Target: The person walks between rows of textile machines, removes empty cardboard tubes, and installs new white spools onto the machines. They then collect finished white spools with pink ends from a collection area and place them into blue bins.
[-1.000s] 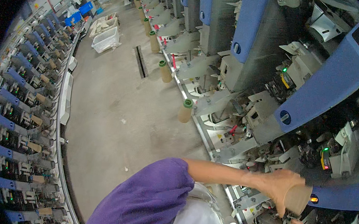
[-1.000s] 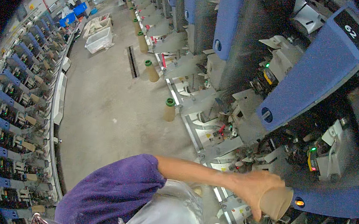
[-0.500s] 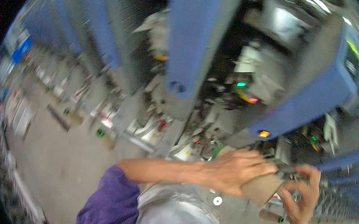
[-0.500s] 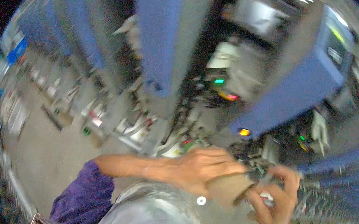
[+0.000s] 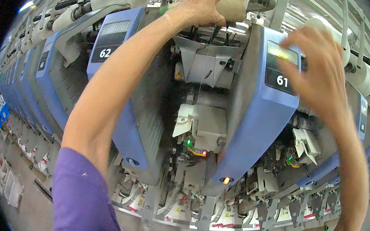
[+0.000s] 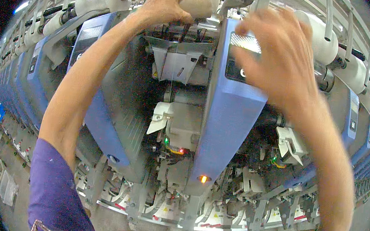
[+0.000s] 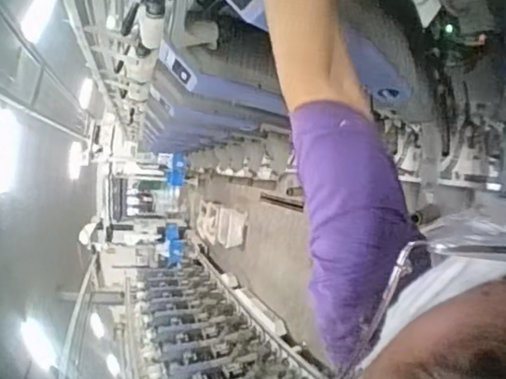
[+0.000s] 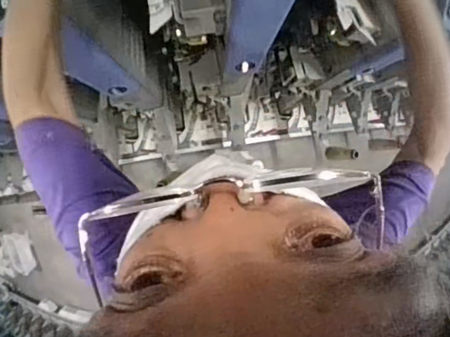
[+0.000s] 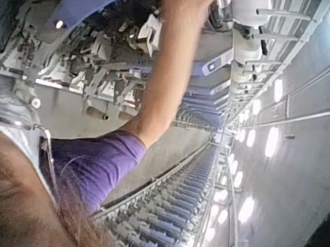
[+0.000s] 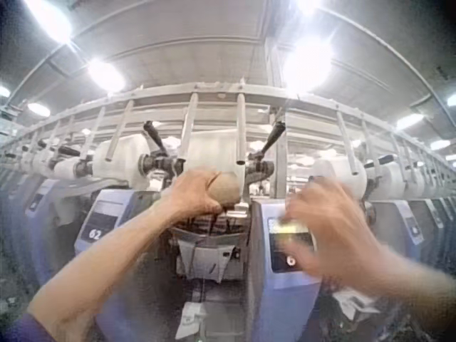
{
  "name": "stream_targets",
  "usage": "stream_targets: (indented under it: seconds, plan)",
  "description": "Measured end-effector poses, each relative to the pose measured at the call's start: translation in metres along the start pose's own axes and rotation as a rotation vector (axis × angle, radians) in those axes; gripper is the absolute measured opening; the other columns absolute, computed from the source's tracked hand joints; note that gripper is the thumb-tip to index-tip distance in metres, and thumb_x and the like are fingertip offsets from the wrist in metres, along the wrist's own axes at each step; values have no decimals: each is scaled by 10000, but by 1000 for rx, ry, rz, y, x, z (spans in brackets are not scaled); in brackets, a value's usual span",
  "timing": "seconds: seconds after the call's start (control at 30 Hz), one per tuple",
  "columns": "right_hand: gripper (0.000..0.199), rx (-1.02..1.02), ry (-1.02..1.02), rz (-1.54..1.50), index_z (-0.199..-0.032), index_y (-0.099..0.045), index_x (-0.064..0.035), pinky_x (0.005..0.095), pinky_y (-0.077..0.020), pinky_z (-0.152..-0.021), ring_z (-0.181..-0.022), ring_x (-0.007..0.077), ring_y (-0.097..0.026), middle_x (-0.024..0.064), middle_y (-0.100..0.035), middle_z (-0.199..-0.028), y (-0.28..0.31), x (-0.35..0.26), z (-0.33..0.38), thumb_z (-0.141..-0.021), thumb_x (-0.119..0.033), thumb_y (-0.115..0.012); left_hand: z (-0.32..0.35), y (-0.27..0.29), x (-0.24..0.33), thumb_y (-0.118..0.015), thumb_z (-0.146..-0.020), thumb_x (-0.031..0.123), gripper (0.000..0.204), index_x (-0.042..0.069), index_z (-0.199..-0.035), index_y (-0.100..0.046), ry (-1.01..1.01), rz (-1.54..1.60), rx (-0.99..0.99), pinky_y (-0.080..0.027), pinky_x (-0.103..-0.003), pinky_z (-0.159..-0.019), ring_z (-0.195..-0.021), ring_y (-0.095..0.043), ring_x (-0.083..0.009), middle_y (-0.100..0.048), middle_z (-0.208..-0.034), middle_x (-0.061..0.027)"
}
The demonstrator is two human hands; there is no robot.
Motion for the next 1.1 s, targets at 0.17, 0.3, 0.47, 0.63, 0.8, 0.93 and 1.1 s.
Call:
stream_targets:
  seconds: [0.17, 0.3, 0.47, 0.63, 0.8, 0.93, 1.1]
  plan:
    - [123, 117, -86, 478, -721, -687, -99, 367, -506, -648, -735, 286, -637, 117, -646, -734, -55, 102, -106, -608, -101, -639, -27, -19, -20, -746, -572, 389, 739, 57, -1202, -550, 77, 143, -135, -467, -360, -853, -942, -611, -312, -622, -1049, -209]
    - [128, -56, -251, 582, -738, -693, -88, 363, -514, -664, -785, 278, -644, 124, -659, -778, -98, 194, -154, -616, -112, -659, -22, -12, -16, -730, -583, 435, 713, 84, -1182, -565, -101, 73, -83, -463, -389, -874, -1011, -585, -322, -624, -1051, -184]
    - [123, 34, 244, 507, -734, -698, -79, 359, -520, -677, -836, 264, -651, 130, -671, -812, -140, 232, -194, -625, -136, -688, -21, -14, -10, -722, -627, 360, 672, 8, -1167, -529, -107, -33, -131, -453, -411, -870, -1001, -559, -383, -591, -1048, -244]
    - [56, -85, -251, 828, -673, -674, -95, 371, -518, -657, -805, 272, -654, 117, -664, -761, -140, 216, -187, -619, -106, -669, -15, -11, 7, -718, -701, 287, 646, 5, -1212, -441, -152, -164, -98, -449, -430, -874, -1012, -535, -410, -544, -1090, -237]
    - [97, -91, -169, 747, -709, -645, -90, 385, -513, -629, -722, 284, -649, 119, -649, -716, -123, 203, -158, -615, -102, -626, -25, -19, 7, -710, -727, 287, 598, 9, -1177, -431, -223, -261, -36, -450, -450, -844, -972, -542, -413, -540, -1058, -223]
    - [148, -97, -128, 784, -771, -651, -89, 385, -506, -659, -695, 287, -635, 113, -632, -702, -128, 211, -149, -631, -128, -619, -62, -26, -5, -705, -716, 252, 503, 53, -1138, -518, -81, -326, 112, -481, -480, -798, -1002, -582, -323, -581, -1044, -155]
    - [80, 126, -34, 741, -758, -579, -100, 407, -509, -666, -770, 306, -629, 105, -625, -741, -122, 192, -122, -684, -70, -590, -96, -61, -28, -637, -728, 282, 529, 30, -1165, -479, 127, -265, -4, -493, -456, -760, -936, -574, -342, -559, -1083, -188]
Point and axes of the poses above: each hand's wrist, its own z-axis away from the middle knuckle, its own y-axis out of the back of the hand, x = y × z, the point moved 6 cm from there along -z, towards the middle knuckle
